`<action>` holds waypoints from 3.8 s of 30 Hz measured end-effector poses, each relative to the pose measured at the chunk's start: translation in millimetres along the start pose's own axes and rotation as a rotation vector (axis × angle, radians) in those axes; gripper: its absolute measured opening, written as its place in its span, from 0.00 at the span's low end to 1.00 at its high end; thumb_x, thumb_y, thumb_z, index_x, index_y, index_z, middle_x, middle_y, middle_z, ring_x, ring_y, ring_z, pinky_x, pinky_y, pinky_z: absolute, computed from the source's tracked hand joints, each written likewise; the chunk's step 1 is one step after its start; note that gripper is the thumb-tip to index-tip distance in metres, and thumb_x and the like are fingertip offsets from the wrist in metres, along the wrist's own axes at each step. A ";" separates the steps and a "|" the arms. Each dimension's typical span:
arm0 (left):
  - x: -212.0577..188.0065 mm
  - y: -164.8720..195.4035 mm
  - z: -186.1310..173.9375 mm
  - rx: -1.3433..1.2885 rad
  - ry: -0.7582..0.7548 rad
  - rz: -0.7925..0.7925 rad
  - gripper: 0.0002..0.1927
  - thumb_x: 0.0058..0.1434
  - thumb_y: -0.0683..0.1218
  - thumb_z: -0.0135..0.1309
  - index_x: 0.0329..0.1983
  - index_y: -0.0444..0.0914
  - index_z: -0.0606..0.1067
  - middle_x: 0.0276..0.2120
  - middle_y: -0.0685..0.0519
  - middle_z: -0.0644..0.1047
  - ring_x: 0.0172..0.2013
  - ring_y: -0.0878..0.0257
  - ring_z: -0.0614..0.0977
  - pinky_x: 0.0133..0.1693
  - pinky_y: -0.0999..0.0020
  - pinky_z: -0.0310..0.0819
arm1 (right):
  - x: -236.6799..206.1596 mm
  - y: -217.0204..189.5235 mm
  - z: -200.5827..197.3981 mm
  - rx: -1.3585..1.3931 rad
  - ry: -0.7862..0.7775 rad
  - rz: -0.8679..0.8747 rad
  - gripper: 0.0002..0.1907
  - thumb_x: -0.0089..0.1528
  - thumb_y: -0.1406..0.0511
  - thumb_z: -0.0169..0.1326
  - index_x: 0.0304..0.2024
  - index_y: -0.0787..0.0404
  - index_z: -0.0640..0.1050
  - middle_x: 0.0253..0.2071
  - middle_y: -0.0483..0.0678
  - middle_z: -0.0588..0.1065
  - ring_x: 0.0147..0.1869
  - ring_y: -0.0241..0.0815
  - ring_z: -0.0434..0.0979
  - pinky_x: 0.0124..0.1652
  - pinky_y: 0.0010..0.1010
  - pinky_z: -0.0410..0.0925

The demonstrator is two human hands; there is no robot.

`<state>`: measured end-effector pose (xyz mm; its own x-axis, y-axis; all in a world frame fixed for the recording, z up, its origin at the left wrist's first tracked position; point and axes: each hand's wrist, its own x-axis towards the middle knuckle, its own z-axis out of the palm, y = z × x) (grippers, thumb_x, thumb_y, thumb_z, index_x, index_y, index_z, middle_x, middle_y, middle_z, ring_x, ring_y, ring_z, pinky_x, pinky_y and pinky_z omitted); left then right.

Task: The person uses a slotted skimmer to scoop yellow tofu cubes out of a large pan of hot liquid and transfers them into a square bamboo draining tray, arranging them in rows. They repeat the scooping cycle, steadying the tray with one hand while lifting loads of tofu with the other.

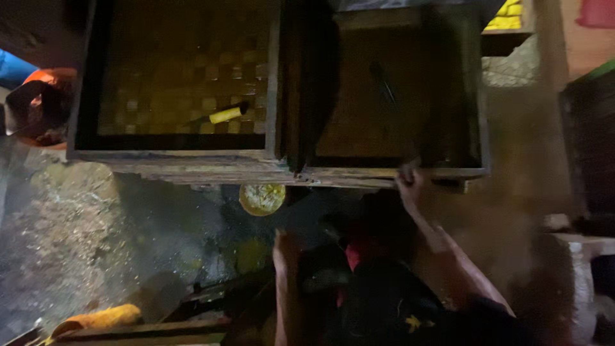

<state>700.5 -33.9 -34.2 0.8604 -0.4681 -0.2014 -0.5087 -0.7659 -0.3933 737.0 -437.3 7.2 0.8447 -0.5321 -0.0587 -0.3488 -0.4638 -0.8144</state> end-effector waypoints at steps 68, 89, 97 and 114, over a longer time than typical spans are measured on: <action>-159.3 -47.0 -202.6 -1.679 1.032 -1.258 0.28 0.65 0.49 0.54 0.65 0.35 0.64 0.46 0.53 0.76 0.41 0.67 0.78 0.42 0.71 0.76 | 166.1 52.6 -186.9 -0.191 -0.527 -0.090 0.17 0.62 0.58 0.65 0.38 0.66 0.77 0.33 0.53 0.77 0.34 0.45 0.75 0.35 0.41 0.69; -742.6 -149.8 18.6 -1.134 0.614 -2.425 0.20 0.48 0.43 0.57 0.46 0.32 0.81 0.30 0.43 0.82 0.31 0.55 0.84 0.37 0.59 0.77 | -280.7 -299.1 332.3 -0.518 -1.015 -1.051 0.13 0.63 0.60 0.62 0.37 0.65 0.81 0.22 0.59 0.69 0.28 0.56 0.73 0.33 0.47 0.66; -823.8 -217.4 73.1 -0.893 0.385 -2.337 0.25 0.49 0.49 0.61 0.50 0.32 0.80 0.46 0.33 0.79 0.49 0.39 0.81 0.51 0.51 0.73 | -340.1 -338.2 378.4 -0.779 -0.990 -1.276 0.13 0.65 0.61 0.59 0.44 0.65 0.80 0.21 0.60 0.70 0.29 0.57 0.75 0.33 0.46 0.68; -601.5 108.9 -8.1 0.021 0.691 -3.420 0.12 0.62 0.45 0.60 0.47 0.36 0.79 0.42 0.46 0.81 0.45 0.51 0.82 0.49 0.56 0.74 | -361.3 -384.6 496.6 -0.313 -1.320 -0.654 0.26 0.80 0.53 0.38 0.54 0.72 0.74 0.32 0.59 0.75 0.33 0.52 0.73 0.38 0.47 0.68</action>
<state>127.3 160.7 51.3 -0.9783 0.2071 0.0064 0.1425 0.6501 0.7464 767.6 285.1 55.0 0.5703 0.7450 -0.3459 0.2970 -0.5797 -0.7588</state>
